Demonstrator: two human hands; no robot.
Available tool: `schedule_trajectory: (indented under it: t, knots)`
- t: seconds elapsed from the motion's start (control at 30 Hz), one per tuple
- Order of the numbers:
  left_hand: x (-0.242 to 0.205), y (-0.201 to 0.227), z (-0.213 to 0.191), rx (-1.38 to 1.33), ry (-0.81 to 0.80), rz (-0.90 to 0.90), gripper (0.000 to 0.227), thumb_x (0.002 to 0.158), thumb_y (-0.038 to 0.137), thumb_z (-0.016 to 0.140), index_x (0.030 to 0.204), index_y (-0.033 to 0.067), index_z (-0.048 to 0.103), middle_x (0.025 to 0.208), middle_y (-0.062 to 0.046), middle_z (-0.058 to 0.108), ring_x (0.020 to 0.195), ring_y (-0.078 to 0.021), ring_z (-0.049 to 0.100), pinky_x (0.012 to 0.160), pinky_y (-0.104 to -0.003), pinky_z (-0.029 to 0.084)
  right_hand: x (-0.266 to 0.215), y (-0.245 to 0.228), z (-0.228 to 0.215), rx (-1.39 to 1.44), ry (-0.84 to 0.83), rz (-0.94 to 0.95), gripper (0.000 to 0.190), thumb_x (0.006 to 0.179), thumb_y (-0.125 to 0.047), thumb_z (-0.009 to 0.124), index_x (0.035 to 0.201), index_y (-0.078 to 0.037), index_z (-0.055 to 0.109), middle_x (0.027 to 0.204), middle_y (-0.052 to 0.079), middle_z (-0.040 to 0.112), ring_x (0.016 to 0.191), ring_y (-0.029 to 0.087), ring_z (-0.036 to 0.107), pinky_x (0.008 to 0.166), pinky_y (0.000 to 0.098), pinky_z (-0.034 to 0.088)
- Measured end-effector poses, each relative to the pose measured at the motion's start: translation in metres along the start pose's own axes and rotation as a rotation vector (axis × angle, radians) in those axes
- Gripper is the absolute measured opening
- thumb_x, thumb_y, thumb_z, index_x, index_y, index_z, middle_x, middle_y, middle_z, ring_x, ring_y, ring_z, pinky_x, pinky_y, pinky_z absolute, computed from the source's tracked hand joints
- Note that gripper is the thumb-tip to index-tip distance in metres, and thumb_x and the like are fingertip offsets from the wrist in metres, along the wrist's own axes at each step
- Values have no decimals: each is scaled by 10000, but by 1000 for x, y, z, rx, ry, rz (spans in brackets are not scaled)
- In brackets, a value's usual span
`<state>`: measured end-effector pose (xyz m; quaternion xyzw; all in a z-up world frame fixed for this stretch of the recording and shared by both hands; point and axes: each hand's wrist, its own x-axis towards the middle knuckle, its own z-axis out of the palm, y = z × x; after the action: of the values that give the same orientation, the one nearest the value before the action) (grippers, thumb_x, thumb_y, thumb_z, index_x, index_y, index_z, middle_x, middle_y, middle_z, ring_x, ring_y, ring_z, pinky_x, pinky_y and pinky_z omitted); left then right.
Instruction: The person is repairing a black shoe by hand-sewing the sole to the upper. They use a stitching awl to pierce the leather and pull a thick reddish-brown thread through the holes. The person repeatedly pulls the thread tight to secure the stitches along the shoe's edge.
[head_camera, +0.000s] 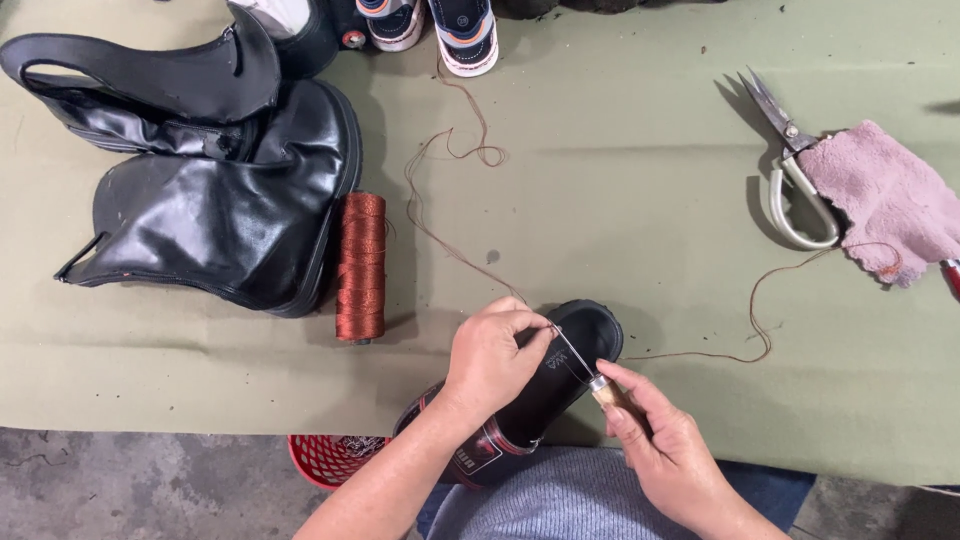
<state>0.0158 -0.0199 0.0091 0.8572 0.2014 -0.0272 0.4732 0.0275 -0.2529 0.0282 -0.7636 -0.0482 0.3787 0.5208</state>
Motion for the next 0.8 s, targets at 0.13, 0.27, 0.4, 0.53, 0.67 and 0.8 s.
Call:
schedule_trajectory:
  t: [0.13,0.27,0.4,0.53,0.67,0.8]
  knots:
    - [-2,-4,2,-12,11,52,154,897,258,679,850,213,819,827,106,697,712,-93,662,668,-278,508,0,1,-1,-67,26,22,525,968,-254,561,1492,-230,580,726,19,616,527,125,443,499,275,493]
    - [-1,4,-5,-57,-47,-27,140,900,243,685,812,204,786,836,113,684,663,-82,622,659,-255,494,3,-2,-2,-79,26,-2,545,972,-269,553,1516,-244,535,758,17,600,505,131,433,494,277,478]
    - [-1,-2,-5,-174,-29,-25,128,868,184,717,742,164,730,748,76,682,653,-84,585,660,-254,476,7,-6,0,-241,19,96,543,969,-342,529,1508,-285,545,784,-11,697,564,127,497,654,253,511]
    - [0,-5,-5,-230,-45,-26,96,866,161,692,790,165,751,846,57,789,774,-79,704,738,-247,549,7,1,2,-195,86,-4,511,980,-309,528,1485,-246,572,771,0,657,612,119,530,642,262,501]
    - [-1,-1,-9,-220,-74,-38,104,882,158,682,801,153,746,853,63,793,738,-75,686,717,-242,547,11,8,0,-201,124,-19,513,977,-324,535,1479,-232,584,818,-8,672,717,114,597,742,249,515]
    - [0,14,-20,-233,-145,-129,120,870,137,692,756,151,725,856,79,799,676,-42,644,673,-218,542,11,-1,-26,-227,58,99,477,974,-265,577,1447,-272,640,772,-11,652,647,120,537,680,251,504]
